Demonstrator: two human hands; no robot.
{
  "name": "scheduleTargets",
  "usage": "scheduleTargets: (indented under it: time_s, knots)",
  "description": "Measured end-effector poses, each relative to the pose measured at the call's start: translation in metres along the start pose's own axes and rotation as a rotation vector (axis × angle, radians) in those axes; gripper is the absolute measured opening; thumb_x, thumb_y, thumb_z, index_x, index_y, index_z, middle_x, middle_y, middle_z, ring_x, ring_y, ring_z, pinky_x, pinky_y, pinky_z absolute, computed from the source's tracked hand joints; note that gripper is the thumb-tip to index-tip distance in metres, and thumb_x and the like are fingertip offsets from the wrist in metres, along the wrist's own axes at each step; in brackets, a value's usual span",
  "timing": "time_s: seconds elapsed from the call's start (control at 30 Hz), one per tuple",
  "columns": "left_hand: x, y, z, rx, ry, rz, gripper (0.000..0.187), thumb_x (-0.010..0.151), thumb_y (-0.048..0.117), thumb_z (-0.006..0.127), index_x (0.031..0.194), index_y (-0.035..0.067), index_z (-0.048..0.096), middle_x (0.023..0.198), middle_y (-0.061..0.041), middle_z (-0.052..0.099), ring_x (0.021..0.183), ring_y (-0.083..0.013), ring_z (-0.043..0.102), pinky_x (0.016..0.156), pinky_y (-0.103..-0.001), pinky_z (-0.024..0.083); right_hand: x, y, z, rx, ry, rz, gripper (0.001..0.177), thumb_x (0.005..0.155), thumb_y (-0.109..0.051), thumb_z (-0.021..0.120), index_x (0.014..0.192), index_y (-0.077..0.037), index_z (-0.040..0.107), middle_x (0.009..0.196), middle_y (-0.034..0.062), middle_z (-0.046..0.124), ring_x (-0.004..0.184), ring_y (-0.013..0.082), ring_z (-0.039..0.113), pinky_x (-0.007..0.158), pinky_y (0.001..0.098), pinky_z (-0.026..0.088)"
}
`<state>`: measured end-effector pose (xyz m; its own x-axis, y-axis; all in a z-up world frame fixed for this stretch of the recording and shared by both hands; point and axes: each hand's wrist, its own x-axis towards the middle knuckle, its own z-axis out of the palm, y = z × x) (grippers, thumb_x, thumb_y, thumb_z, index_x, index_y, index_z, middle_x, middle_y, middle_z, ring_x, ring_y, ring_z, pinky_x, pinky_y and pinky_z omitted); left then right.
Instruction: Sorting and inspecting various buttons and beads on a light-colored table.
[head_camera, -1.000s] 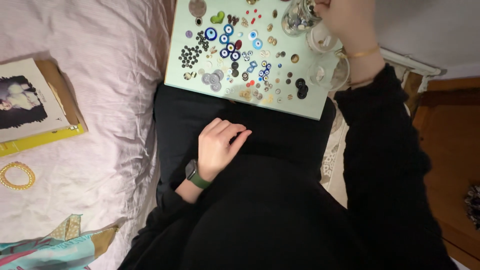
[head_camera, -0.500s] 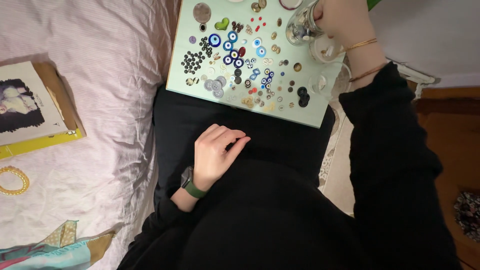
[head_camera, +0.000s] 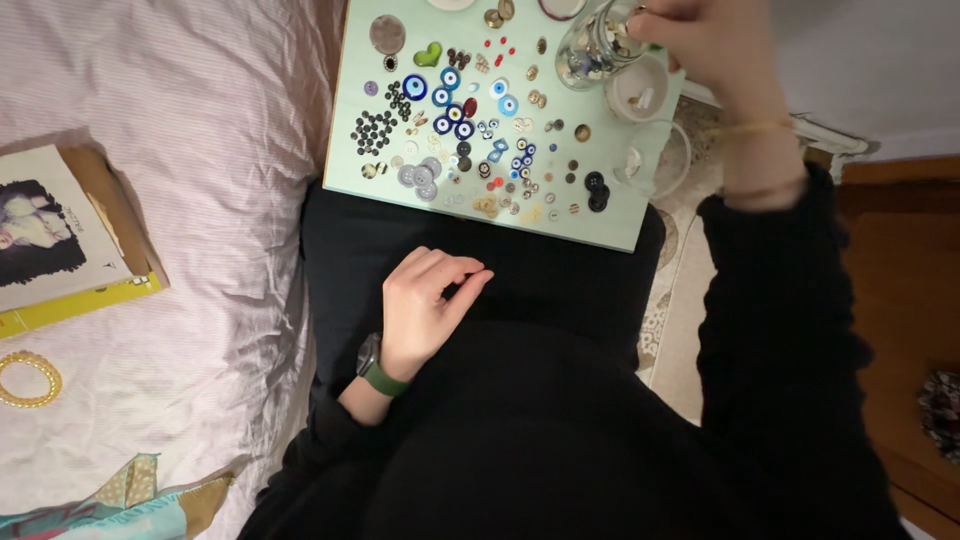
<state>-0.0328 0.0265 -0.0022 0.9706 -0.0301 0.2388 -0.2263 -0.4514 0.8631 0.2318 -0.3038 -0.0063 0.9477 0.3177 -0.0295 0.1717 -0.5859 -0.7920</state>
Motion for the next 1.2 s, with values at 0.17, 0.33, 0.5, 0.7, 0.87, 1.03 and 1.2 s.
scheduleTargets:
  time_s: [0.17, 0.33, 0.5, 0.7, 0.87, 1.03, 1.2]
  knots:
    - [0.018, 0.011, 0.010, -0.110, 0.014, 0.020, 0.012, 0.084, 0.011, 0.085, 0.090, 0.009, 0.075, 0.077, 0.000, 0.069, 0.066, -0.0156, 0.060, 0.062, -0.029, 0.048, -0.073, -0.083, -0.006, 0.458, -0.032, 0.140, 0.013, 0.104, -0.009, 0.075, 0.108, 0.004, 0.077, 0.086, 0.0072, 0.071, 0.056, 0.0030, 0.044, 0.054, 0.0195, 0.032]
    - [0.043, 0.044, 0.020, -0.285, 0.021, -0.003, 0.021, 0.086, 0.011, 0.086, 0.104, 0.009, 0.076, 0.081, 0.000, 0.070, 0.064, -0.0097, 0.059, 0.060, -0.024, 0.049, -0.126, -0.094, 0.003, 0.728, -0.042, 0.188, 0.012, 0.098, 0.000, 0.069, 0.106, 0.005, 0.074, 0.099, 0.0144, 0.077, 0.055, 0.0038, 0.046, 0.048, 0.0185, 0.033]
    - [0.052, 0.081, 0.033, -0.530, 0.004, 0.014, 0.029, 0.092, 0.009, 0.081, 0.119, 0.008, 0.071, 0.097, 0.001, 0.076, 0.074, -0.0081, 0.066, 0.067, -0.022, 0.053, -0.159, -0.112, 0.015, 0.801, -0.062, 0.115, 0.011, 0.095, 0.003, 0.067, 0.102, 0.007, 0.074, 0.102, 0.0146, 0.077, 0.051, 0.0032, 0.045, 0.048, 0.0198, 0.034]
    - [0.037, 0.107, 0.039, -0.384, 0.117, 0.185, 0.025, 0.092, 0.005, 0.083, 0.114, 0.009, 0.073, 0.097, -0.001, 0.075, 0.079, -0.0099, 0.065, 0.075, -0.023, 0.055, -0.190, -0.128, 0.022, 0.797, -0.037, 0.094, 0.015, 0.098, 0.001, 0.069, 0.110, 0.006, 0.076, 0.079, 0.0057, 0.068, 0.053, 0.0039, 0.044, 0.049, 0.0210, 0.030]
    - [0.027, 0.116, 0.041, -0.392, 0.176, 0.157, 0.020, 0.091, 0.004, 0.083, 0.109, 0.008, 0.075, 0.097, -0.002, 0.075, 0.079, -0.0096, 0.069, 0.075, -0.023, 0.057, -0.202, -0.139, 0.029, 0.755, -0.020, 0.112, 0.014, 0.097, -0.001, 0.069, 0.106, 0.006, 0.077, 0.079, 0.0042, 0.069, 0.053, 0.0038, 0.046, 0.048, 0.0202, 0.031]
    - [0.022, 0.115, 0.041, -0.411, 0.184, 0.113, 0.016, 0.092, 0.002, 0.081, 0.106, 0.007, 0.075, 0.097, -0.002, 0.076, 0.079, -0.0095, 0.072, 0.076, -0.023, 0.058, -0.205, -0.143, 0.036, 0.749, 0.016, 0.140, 0.013, 0.096, -0.002, 0.069, 0.103, 0.005, 0.077, 0.081, 0.0043, 0.073, 0.052, 0.0036, 0.048, 0.045, 0.0196, 0.033]
    - [0.023, 0.103, 0.044, -0.467, 0.171, 0.127, 0.014, 0.094, 0.000, 0.077, 0.106, 0.006, 0.074, 0.099, -0.002, 0.076, 0.085, -0.0084, 0.072, 0.082, -0.022, 0.059, -0.207, -0.152, 0.038, 0.565, 0.124, 0.078, 0.011, 0.096, -0.005, 0.071, 0.099, 0.004, 0.077, 0.089, 0.0055, 0.077, 0.054, 0.0029, 0.050, 0.047, 0.0194, 0.037]
